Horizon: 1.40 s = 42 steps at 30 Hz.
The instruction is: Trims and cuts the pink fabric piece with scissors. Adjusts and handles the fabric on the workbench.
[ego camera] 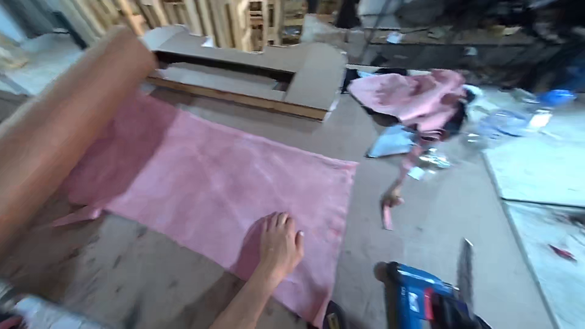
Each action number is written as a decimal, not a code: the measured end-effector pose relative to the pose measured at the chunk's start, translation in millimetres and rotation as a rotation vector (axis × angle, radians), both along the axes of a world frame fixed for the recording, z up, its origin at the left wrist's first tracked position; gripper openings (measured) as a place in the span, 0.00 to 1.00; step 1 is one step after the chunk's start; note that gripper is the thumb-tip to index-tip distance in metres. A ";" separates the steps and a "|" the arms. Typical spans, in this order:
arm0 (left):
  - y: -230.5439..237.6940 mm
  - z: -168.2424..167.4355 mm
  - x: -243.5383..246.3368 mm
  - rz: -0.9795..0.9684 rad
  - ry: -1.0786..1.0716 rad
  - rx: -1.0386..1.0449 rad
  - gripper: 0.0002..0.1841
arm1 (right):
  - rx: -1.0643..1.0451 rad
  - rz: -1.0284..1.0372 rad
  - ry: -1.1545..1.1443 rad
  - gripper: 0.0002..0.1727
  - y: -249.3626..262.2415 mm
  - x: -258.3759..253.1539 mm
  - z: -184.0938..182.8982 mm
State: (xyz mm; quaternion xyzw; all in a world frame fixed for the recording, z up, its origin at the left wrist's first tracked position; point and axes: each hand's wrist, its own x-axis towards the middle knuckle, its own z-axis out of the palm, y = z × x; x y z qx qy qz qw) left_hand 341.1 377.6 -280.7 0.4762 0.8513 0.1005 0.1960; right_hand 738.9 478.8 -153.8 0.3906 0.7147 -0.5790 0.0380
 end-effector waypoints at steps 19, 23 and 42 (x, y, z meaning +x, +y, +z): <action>-69.0 7.4 87.4 0.007 -0.010 0.598 0.11 | -0.566 0.671 -0.637 0.36 206.1 -73.7 -5.2; -186.4 27.1 108.5 0.006 0.073 0.473 0.11 | -0.674 0.786 -0.627 0.32 164.9 -63.0 -29.0; -110.6 -28.1 183.3 0.204 0.287 0.615 0.11 | -0.686 0.641 -0.462 0.29 108.3 -84.3 -45.9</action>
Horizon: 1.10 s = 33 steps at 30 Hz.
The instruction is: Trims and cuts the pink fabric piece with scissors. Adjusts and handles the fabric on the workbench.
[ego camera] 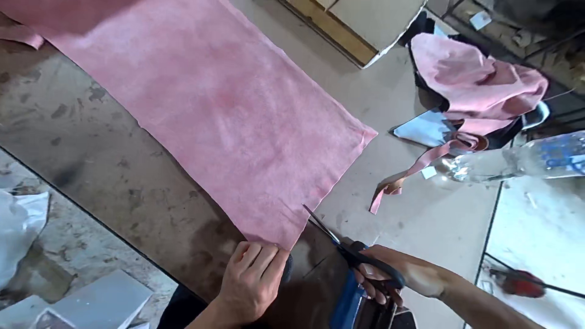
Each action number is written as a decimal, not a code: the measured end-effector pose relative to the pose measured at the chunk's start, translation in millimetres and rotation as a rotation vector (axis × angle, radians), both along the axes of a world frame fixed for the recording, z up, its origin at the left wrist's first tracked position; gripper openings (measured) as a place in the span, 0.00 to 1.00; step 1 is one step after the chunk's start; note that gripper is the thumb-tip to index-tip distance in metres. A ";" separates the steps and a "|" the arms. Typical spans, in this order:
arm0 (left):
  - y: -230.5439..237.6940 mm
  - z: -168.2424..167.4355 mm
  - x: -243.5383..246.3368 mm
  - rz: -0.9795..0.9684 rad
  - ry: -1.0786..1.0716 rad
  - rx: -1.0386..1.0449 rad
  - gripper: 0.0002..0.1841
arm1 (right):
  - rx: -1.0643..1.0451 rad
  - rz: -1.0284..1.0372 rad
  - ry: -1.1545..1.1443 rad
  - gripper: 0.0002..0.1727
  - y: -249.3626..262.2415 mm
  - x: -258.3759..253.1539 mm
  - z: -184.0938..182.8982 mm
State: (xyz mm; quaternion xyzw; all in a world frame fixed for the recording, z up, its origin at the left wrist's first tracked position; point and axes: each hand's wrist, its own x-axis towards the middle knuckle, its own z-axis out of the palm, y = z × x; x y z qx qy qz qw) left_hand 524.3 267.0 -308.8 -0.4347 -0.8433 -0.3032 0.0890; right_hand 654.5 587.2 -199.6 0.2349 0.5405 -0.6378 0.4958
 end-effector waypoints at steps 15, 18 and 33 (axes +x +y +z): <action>-26.6 -26.2 7.7 -0.040 -0.027 -0.008 0.12 | 0.135 0.029 0.144 0.25 16.3 -22.5 -17.2; -30.1 -20.2 7.9 -0.039 -0.048 -0.025 0.12 | 0.155 -0.009 0.139 0.23 13.9 -14.9 -13.0; 90.5 2.2 -16.4 0.122 0.028 -0.105 0.08 | 0.130 -0.029 0.109 0.27 11.3 -4.6 -4.0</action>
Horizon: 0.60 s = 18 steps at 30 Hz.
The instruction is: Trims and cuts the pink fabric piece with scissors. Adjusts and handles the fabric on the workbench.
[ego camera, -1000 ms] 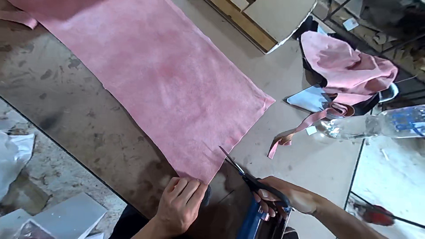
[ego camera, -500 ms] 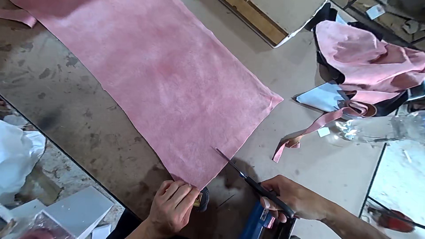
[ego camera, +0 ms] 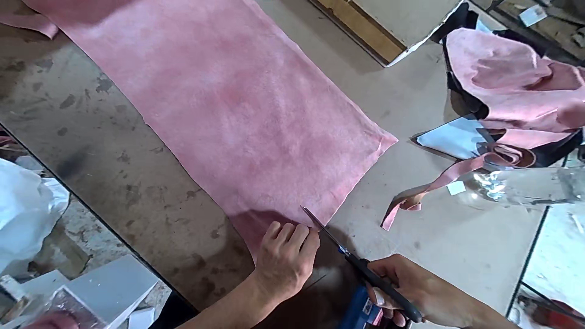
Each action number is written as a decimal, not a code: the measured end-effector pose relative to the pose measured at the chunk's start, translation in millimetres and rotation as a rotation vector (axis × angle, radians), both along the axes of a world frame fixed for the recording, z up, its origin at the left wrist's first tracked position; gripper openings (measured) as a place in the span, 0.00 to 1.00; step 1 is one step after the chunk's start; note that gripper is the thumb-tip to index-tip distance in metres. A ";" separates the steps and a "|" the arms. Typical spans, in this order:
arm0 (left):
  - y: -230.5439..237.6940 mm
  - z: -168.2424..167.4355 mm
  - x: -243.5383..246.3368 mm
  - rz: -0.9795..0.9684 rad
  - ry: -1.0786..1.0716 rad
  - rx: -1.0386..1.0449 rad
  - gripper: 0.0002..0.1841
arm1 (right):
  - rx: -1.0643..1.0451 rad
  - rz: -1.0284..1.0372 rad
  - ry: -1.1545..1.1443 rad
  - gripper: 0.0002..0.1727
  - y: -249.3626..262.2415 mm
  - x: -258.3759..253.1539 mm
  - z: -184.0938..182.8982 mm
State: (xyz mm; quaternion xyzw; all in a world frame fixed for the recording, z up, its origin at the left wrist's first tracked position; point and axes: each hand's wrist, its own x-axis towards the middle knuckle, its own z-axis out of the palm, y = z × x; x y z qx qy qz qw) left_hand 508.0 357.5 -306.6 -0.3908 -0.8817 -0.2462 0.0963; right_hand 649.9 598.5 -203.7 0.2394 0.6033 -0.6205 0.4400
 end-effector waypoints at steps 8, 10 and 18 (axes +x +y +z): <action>-6.4 -8.3 4.4 -0.027 0.013 0.145 0.08 | -0.058 0.007 0.091 0.26 -2.9 -17.6 -14.2; -7.0 -9.4 5.2 -0.035 -0.002 0.155 0.08 | -0.046 0.017 0.108 0.25 -3.8 -17.8 -11.9; -10.7 -14.0 4.2 -0.070 -0.013 0.225 0.09 | -0.021 0.041 0.091 0.29 -9.8 -26.0 -2.8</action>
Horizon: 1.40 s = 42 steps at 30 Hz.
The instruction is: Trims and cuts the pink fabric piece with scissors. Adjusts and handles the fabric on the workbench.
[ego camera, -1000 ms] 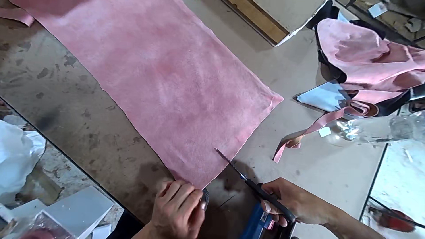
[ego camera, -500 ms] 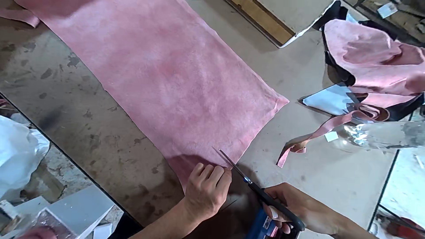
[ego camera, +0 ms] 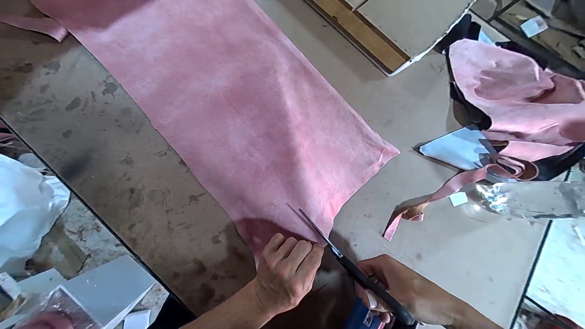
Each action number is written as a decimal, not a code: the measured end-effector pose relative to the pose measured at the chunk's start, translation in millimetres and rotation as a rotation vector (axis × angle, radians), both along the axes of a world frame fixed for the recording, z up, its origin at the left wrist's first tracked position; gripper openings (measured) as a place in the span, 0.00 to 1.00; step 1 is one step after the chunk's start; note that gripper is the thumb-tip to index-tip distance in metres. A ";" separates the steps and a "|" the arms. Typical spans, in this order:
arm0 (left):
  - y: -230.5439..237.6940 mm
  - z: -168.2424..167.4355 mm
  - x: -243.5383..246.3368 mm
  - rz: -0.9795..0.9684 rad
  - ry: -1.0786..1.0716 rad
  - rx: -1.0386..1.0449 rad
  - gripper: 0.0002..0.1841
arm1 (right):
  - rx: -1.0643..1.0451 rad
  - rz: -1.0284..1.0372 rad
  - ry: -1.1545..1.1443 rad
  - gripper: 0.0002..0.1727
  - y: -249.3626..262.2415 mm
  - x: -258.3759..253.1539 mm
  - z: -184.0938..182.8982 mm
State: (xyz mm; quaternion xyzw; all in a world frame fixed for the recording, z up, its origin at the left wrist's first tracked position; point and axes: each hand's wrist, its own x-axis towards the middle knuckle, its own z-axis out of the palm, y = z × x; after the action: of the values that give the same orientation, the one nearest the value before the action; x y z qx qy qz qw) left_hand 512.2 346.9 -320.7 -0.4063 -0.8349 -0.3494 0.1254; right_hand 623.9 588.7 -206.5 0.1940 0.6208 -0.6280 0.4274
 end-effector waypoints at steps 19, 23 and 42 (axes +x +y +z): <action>-1.4 0.9 -9.3 -0.034 -0.026 0.006 0.08 | -0.007 -0.015 0.054 0.27 -11.7 -45.4 -10.1; -2.6 0.1 -9.9 -0.050 -0.051 0.020 0.09 | 0.006 -0.018 0.046 0.26 -13.7 -51.7 -10.1; -11.7 9.7 4.8 -0.080 -0.193 0.048 0.07 | 0.071 0.028 0.175 0.23 -36.3 -118.2 -36.2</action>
State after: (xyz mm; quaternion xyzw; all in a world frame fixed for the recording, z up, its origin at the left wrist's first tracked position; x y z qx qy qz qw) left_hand 517.0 335.1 -311.0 -0.4006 -0.8177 -0.4115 0.0398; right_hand 505.7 552.3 -242.7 0.1447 0.6804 -0.6141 0.3730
